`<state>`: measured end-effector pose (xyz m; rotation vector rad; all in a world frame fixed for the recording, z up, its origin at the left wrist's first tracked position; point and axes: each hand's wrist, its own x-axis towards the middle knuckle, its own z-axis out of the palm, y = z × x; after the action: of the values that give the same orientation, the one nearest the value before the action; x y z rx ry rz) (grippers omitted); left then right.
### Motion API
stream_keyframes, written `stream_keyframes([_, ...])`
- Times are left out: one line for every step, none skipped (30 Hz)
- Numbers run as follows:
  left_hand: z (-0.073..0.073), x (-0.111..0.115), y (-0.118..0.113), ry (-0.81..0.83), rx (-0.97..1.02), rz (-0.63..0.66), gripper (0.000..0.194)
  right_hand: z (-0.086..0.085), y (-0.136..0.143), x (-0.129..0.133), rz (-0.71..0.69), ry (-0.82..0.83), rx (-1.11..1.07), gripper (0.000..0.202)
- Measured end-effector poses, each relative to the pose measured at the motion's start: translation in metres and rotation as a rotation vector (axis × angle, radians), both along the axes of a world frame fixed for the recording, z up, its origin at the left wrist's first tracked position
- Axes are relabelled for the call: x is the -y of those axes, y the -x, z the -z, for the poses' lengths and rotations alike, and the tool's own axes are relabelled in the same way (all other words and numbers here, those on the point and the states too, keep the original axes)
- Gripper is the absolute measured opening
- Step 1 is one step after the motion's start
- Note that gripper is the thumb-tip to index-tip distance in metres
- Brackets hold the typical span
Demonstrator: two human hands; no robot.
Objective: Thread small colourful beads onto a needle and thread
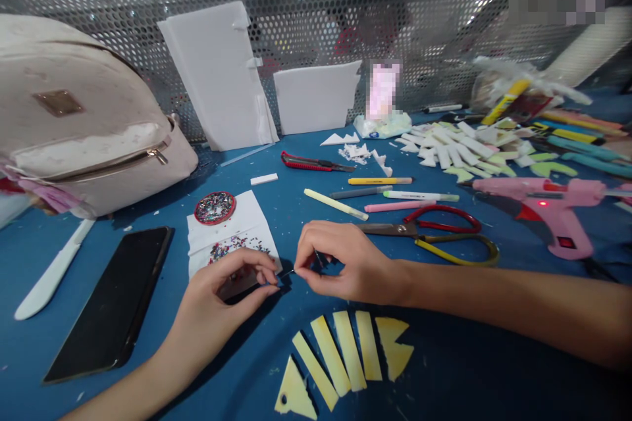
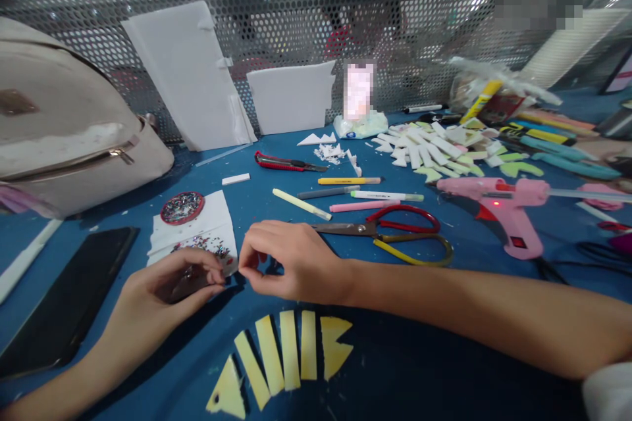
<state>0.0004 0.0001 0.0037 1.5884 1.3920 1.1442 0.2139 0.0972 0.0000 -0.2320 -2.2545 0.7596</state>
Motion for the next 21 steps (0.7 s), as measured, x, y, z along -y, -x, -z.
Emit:
stream_keyframes([0.0007, 0.0002, 0.0007, 0.001, -0.001, 0.001, 0.013, 0.0004, 0.0000, -0.0001, 0.000, 0.000, 0.000, 0.011])
stream_keyframes([0.0010, 0.0004, 0.0013, 0.003, -0.003, 0.001, 0.013, 0.0008, 0.0000, -0.0002, 0.000, -0.001, 0.000, 0.011])
stream_keyframes([0.0010, 0.0005, 0.0017, 0.003, -0.003, 0.002, 0.013, 0.0013, 0.0000, -0.0003, 0.000, -0.003, 0.002, 0.011])
stream_keyframes([0.0006, 0.0006, 0.0018, 0.002, 0.000, 0.002, 0.012, 0.0016, 0.0000, -0.0004, -0.002, -0.004, 0.006, 0.011])
stream_keyframes([-0.0001, 0.0005, 0.0016, 0.005, 0.001, 0.004, 0.012, 0.0018, 0.0000, -0.0005, 0.001, -0.005, 0.010, 0.010])
stream_keyframes([-0.0010, 0.0004, 0.0011, 0.003, 0.002, 0.005, 0.011, 0.0018, 0.0000, -0.0005, 0.003, -0.006, 0.014, 0.010])
stream_keyframes([-0.0020, 0.0003, 0.0004, 0.003, 0.005, 0.002, 0.012, 0.0016, 0.0001, -0.0006, 0.003, -0.008, 0.017, 0.010])
stream_keyframes([-0.0028, 0.0001, -0.0004, 0.002, 0.009, 0.001, 0.012, 0.0013, 0.0001, -0.0006, 0.003, -0.010, 0.018, 0.010])
stream_keyframes([-0.0033, 0.0000, -0.0011, -0.001, 0.013, 0.000, 0.013, 0.0009, 0.0001, -0.0006, 0.004, -0.010, 0.017, 0.011])
stream_keyframes([-0.0036, -0.0001, -0.0016, -0.003, 0.017, -0.002, 0.013, 0.0005, 0.0001, -0.0006, 0.004, -0.011, 0.014, 0.011])
stream_keyframes([-0.0035, -0.0001, -0.0019, -0.006, 0.020, 0.000, 0.014, 0.0002, 0.0002, -0.0006, 0.003, -0.011, 0.011, 0.011])
stream_keyframes([-0.0031, 0.0000, -0.0019, -0.010, 0.022, 0.003, 0.014, 0.0000, 0.0002, -0.0006, 0.002, -0.011, 0.012, 0.011])
stream_keyframes([-0.0026, 0.0000, -0.0016, -0.012, 0.022, 0.004, 0.015, 0.0000, 0.0003, -0.0007, 0.003, -0.012, 0.014, 0.011])
stream_keyframes([-0.0020, 0.0001, -0.0012, -0.013, 0.020, 0.003, 0.015, 0.0001, 0.0003, -0.0007, 0.003, -0.013, 0.017, 0.011])
stream_keyframes([-0.0014, 0.0001, -0.0007, -0.015, 0.015, 0.003, 0.015, 0.0003, 0.0004, -0.0008, 0.002, -0.014, 0.020, 0.011])
stream_keyframes([-0.0010, 0.0000, -0.0002, -0.018, 0.011, 0.001, 0.016, 0.0006, 0.0004, -0.0008, 0.002, -0.015, 0.021, 0.011])
stream_keyframes([-0.0009, -0.0001, 0.0002, -0.022, 0.006, -0.001, 0.016, 0.0009, 0.0004, -0.0008, 0.002, -0.017, 0.019, 0.011])
stream_keyframes([-0.0009, -0.0002, 0.0005, -0.028, 0.002, -0.006, 0.017, 0.0012, 0.0004, -0.0008, 0.002, -0.020, 0.016, 0.012])
stream_keyframes([-0.0011, -0.0002, 0.0006, -0.034, 0.000, -0.009, 0.017, 0.0014, 0.0004, -0.0008, 0.002, -0.024, 0.013, 0.012])
stream_keyframes([-0.0013, 0.0000, 0.0007, -0.040, -0.001, -0.011, 0.017, 0.0017, 0.0003, -0.0008, 0.004, -0.028, 0.013, 0.012])
stream_keyframes([-0.0016, 0.0003, 0.0007, -0.045, -0.002, -0.015, 0.017, 0.0019, 0.0002, -0.0008, 0.006, -0.030, 0.016, 0.012])
